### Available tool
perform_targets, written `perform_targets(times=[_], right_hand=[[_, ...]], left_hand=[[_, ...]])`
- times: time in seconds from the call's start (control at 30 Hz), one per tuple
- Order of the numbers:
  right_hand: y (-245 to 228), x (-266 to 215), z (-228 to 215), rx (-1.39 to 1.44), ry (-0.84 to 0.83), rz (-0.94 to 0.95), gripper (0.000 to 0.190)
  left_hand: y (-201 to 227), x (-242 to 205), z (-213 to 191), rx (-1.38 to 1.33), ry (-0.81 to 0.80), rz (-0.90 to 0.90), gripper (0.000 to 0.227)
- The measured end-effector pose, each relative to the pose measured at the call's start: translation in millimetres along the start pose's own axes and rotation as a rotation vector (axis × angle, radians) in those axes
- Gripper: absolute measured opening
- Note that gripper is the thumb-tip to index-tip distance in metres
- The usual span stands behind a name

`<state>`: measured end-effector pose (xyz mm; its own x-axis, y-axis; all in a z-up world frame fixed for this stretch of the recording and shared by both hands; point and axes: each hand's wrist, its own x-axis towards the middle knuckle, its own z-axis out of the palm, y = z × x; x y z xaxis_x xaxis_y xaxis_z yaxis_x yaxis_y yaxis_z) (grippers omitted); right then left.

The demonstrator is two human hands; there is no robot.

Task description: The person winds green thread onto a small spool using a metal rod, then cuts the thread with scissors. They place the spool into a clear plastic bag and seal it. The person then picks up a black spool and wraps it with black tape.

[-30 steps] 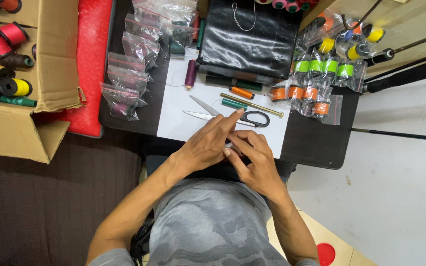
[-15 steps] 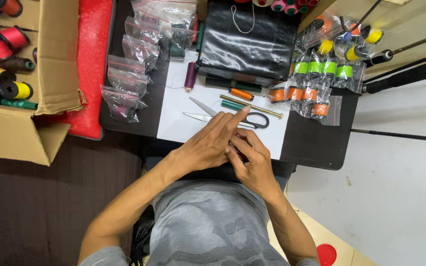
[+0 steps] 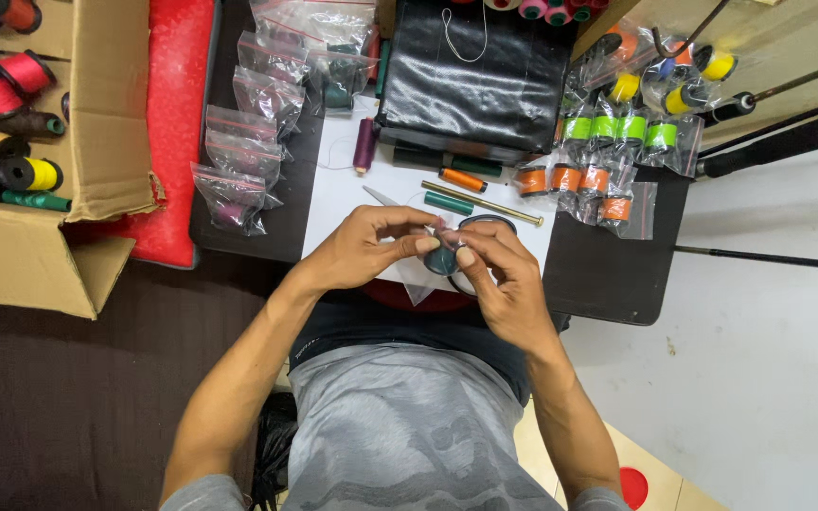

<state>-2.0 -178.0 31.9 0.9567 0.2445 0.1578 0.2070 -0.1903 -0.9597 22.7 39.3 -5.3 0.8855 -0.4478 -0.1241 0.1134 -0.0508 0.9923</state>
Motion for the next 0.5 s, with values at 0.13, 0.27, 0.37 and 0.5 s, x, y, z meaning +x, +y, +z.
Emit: perform_targets(times=[0.13, 0.27, 0.37, 0.5], right_hand=[[-9.1, 6.9, -7.5, 0.017, -0.102, 0.042, 0.023], [-0.1, 14.5, -15.2, -0.044, -0.21, 0.013, 0.021], [1.1, 22.1, -17.3, -0.055, -0.231, 0.007, 0.021], [-7.0, 30.1, -12.2, -0.068, -0.186, -0.002, 0.017]], left_hand=[[11.1, 1.0, 5.8, -0.157, 0.042, 0.003, 0.032], [10.1, 0.1, 11.2, -0.226, 0.006, -0.006, 0.032], [7.9, 2.0, 10.7, -0.247, 0.011, 0.002, 0.033], [9.0, 4.1, 6.8, -0.272, 0.032, 0.021, 0.036]])
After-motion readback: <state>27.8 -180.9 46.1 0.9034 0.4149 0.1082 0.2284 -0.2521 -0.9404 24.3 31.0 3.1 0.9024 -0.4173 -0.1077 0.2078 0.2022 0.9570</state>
